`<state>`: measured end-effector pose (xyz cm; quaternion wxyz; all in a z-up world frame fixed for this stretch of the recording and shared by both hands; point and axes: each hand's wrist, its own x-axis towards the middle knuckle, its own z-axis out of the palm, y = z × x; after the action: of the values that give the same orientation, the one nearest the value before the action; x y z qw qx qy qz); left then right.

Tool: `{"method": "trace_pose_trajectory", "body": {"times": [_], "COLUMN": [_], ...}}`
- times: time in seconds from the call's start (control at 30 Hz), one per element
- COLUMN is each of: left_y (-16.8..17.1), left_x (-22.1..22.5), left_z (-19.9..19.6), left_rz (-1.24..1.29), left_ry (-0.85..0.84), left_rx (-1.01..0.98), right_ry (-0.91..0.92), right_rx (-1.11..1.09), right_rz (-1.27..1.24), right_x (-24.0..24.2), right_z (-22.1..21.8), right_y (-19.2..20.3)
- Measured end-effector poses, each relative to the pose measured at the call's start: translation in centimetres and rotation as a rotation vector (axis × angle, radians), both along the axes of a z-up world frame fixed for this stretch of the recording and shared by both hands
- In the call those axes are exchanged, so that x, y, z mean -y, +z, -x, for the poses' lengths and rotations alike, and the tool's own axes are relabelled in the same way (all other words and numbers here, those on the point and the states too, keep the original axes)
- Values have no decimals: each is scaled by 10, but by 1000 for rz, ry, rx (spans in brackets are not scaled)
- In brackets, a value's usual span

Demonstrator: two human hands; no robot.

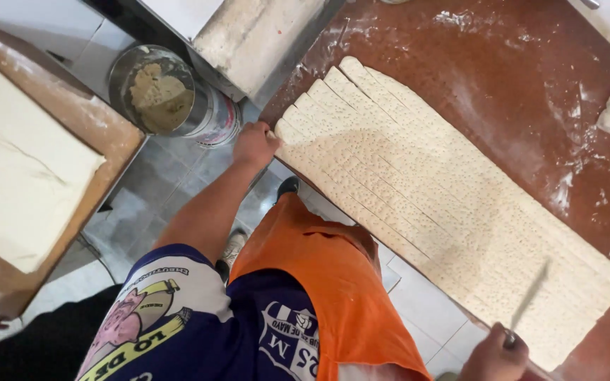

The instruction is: Cutting a large sheet of flattened dough into small uniform squares using a metal bench scraper

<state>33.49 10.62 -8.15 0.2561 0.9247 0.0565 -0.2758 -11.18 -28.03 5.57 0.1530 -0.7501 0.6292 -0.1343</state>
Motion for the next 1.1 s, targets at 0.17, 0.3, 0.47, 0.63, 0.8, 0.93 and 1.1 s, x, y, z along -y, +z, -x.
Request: {"method": "trace_pose_trajectory", "body": {"times": [0.17,0.3,0.47,0.63,0.8,0.93,1.1], "left_y": [-18,-15,16,-10,-28,-28,-48], "left_x": [-2,-1,6,-8,-12,-16,-4], "left_z": [-18,-20,-38,-50,-46,-43,-37], "left_rz": [116,221,161,167,235,213,112], "left_ry": [-65,-116,-84,-69,-118,-141,-177], "left_rx": [-10,74,-166,-164,58,122,267], "right_ry": [89,41,46,74,166,146,174], "right_rx": [-107,-166,-141,-167,-157,-174,-172], "right_rz": [-55,-219,-221,-250,-161,-186,-275], "right_x": [-58,-105,-127,-130,-125,-128,-125], "right_z": [-16,-49,-57,-67,-52,-48,-36], "right_y": [-34,-15,-23,-27,-58,-69,-80]}}
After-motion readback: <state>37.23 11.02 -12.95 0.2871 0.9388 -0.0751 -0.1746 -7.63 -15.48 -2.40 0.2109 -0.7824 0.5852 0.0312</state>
